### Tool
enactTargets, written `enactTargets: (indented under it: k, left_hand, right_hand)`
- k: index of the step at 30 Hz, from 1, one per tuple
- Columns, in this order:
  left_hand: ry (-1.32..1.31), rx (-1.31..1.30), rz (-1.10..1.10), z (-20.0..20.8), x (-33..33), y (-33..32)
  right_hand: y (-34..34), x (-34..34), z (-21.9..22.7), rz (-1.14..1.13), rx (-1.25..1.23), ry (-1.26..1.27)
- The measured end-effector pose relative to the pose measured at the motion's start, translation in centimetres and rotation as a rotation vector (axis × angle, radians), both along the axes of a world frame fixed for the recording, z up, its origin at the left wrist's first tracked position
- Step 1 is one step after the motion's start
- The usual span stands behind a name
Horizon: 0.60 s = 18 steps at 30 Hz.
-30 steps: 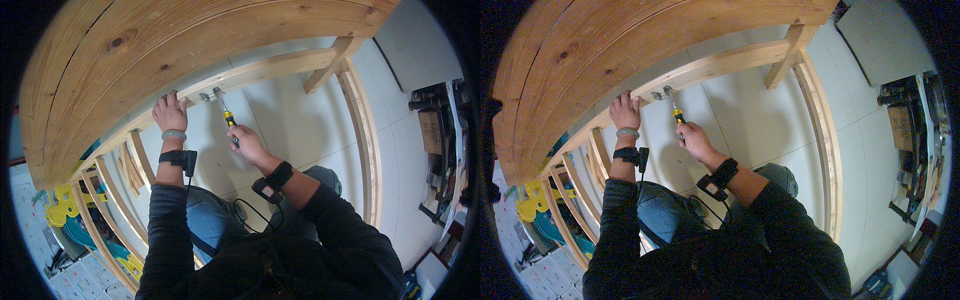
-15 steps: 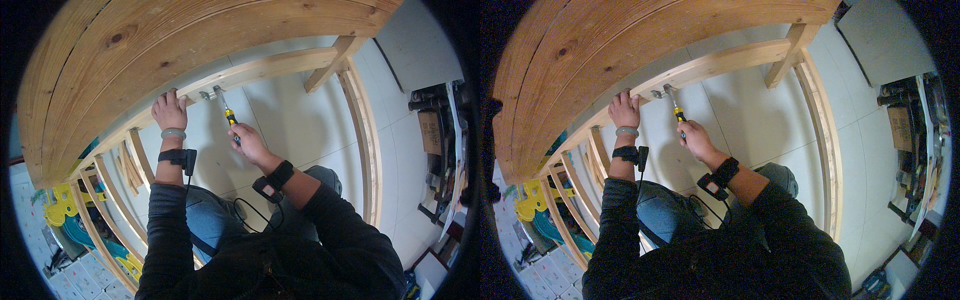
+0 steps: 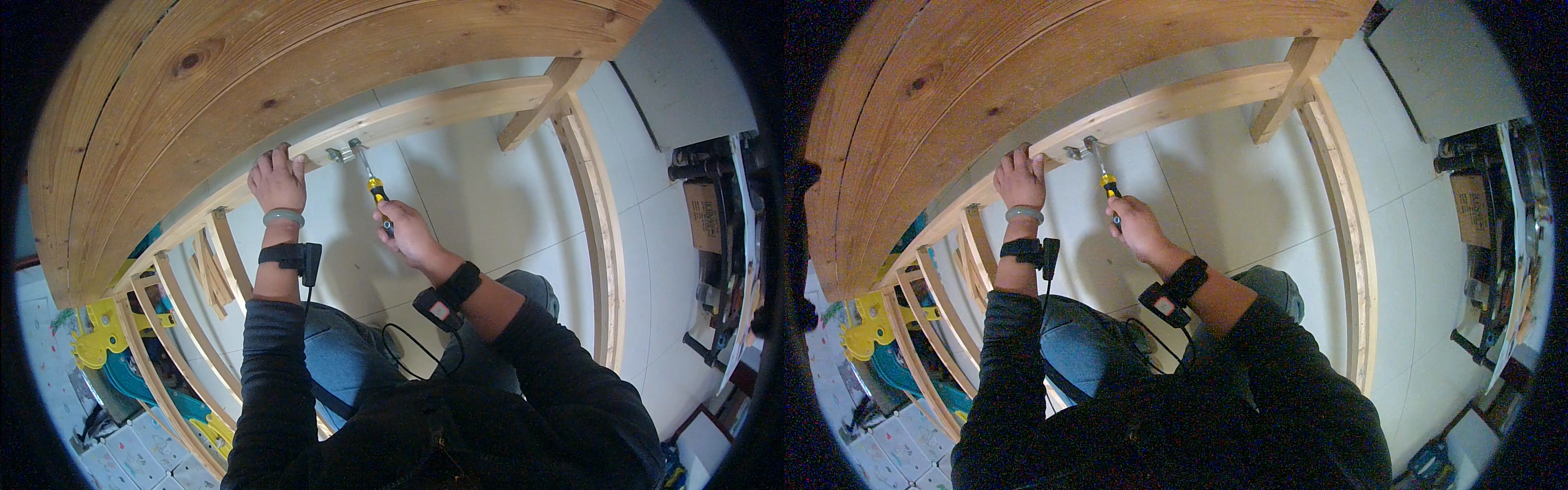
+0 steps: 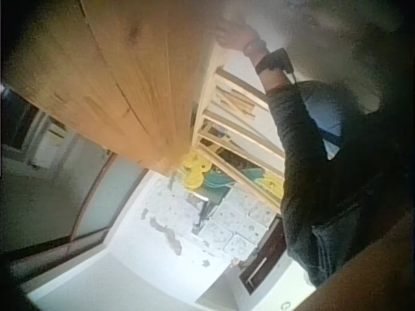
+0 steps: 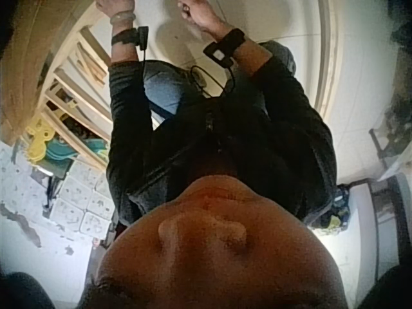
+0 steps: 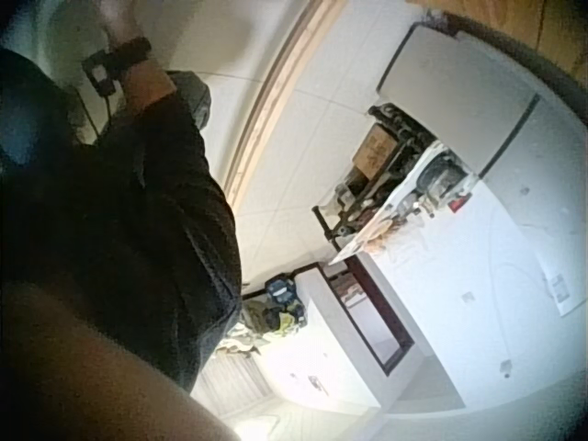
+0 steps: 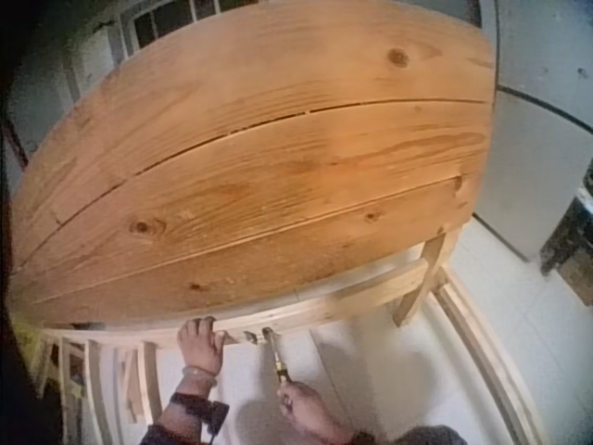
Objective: The person assembles a wooden furniture frame by attaching metal brackets to wooden slats using a screwdriver. They position the brackets, insert screws, and tighten them to secure the components together.
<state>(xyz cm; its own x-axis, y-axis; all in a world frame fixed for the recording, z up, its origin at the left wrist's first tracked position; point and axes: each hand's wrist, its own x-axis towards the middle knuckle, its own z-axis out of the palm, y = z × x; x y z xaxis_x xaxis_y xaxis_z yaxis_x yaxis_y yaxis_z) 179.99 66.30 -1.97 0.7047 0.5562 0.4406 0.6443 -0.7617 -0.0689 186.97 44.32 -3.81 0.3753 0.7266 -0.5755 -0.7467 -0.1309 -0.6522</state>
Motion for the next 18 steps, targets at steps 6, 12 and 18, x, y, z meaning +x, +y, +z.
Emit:
enactTargets:
  k: [6,12,18]
  left_hand:
    - [0.009,-0.011,0.018,-0.11,-0.02,0.04]
    - [0.008,0.002,0.017,-0.15,-0.03,0.00]
    - [0.007,0.000,0.017,0.01,0.08,-0.06]
  right_hand:
    - [-0.07,0.02,0.49,0.002,0.016,0.047]
    - [-0.10,0.14,0.90,-0.008,0.021,0.096]
    - [0.02,-0.18,0.57,0.000,0.011,0.004]
